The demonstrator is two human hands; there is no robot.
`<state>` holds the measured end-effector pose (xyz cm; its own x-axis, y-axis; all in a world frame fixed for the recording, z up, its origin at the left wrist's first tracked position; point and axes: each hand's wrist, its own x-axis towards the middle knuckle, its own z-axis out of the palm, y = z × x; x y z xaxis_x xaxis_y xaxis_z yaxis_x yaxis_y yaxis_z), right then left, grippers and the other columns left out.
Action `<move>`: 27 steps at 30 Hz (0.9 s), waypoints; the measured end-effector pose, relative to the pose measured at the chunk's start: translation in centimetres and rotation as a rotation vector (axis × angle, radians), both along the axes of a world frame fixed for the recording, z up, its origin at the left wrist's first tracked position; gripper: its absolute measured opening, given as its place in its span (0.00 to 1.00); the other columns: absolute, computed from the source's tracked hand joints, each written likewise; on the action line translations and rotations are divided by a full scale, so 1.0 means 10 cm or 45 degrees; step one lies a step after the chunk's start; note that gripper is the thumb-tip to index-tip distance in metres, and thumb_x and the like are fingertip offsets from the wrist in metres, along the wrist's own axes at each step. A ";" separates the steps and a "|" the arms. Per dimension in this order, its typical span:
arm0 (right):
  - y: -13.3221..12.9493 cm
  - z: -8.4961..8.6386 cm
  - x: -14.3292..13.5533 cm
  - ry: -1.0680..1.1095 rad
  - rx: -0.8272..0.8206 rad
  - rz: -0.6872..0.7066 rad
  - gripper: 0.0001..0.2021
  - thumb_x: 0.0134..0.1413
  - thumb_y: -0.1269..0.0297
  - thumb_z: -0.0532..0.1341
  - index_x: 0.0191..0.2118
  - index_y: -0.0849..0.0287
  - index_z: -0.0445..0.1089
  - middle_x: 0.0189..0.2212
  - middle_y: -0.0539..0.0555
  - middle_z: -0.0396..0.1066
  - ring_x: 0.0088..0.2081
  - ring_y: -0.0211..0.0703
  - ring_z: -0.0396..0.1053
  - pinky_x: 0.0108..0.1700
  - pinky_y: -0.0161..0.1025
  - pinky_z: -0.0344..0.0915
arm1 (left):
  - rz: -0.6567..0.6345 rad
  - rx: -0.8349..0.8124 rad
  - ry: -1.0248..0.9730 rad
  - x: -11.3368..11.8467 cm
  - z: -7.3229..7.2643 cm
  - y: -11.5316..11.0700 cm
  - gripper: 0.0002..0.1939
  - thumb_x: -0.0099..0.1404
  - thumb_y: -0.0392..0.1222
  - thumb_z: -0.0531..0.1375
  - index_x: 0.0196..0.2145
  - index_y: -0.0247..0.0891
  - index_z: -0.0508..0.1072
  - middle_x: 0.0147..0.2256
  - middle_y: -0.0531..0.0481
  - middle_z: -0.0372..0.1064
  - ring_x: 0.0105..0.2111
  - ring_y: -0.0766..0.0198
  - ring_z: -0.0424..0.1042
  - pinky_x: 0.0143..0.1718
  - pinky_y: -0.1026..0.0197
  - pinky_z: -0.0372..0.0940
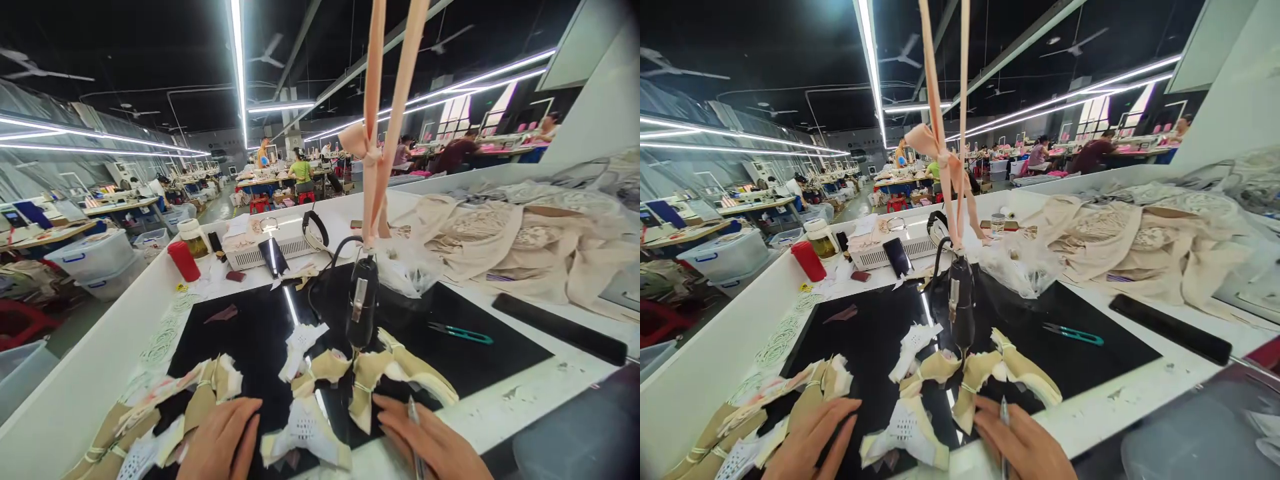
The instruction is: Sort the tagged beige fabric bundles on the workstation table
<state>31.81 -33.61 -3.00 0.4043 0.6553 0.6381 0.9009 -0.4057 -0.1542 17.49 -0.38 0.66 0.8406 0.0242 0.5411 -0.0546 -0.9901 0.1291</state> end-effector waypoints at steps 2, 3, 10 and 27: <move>-0.08 -0.08 0.16 0.032 0.040 -0.040 0.15 0.69 0.71 0.53 0.56 0.54 0.65 0.54 0.58 0.73 0.48 0.46 0.76 0.45 0.36 0.75 | -0.037 -0.022 0.044 0.24 0.11 -0.18 0.10 0.73 0.45 0.55 0.50 0.49 0.72 0.45 0.53 0.77 0.45 0.61 0.76 0.48 0.60 0.71; -0.09 -0.12 0.23 0.051 0.048 -0.053 0.15 0.68 0.72 0.53 0.57 0.53 0.65 0.56 0.58 0.72 0.47 0.46 0.76 0.44 0.37 0.76 | -0.045 -0.048 0.079 0.36 0.14 -0.26 0.09 0.73 0.44 0.55 0.48 0.49 0.73 0.44 0.53 0.76 0.44 0.61 0.76 0.47 0.59 0.71; 0.03 -0.20 0.42 0.054 0.017 -0.134 0.16 0.72 0.66 0.51 0.60 0.54 0.64 0.61 0.57 0.67 0.51 0.48 0.74 0.46 0.41 0.77 | -0.018 -0.210 0.466 0.95 0.23 -0.65 0.08 0.69 0.36 0.60 0.45 0.42 0.75 0.42 0.51 0.76 0.42 0.57 0.73 0.46 0.53 0.68; 0.04 -0.38 0.47 0.288 0.177 -0.033 0.12 0.70 0.65 0.54 0.55 0.48 0.66 0.47 0.52 0.75 0.46 0.44 0.76 0.44 0.35 0.75 | 0.050 -0.430 0.652 1.10 0.15 -0.77 0.12 0.58 0.32 0.64 0.39 0.44 0.74 0.38 0.53 0.69 0.41 0.57 0.70 0.43 0.56 0.62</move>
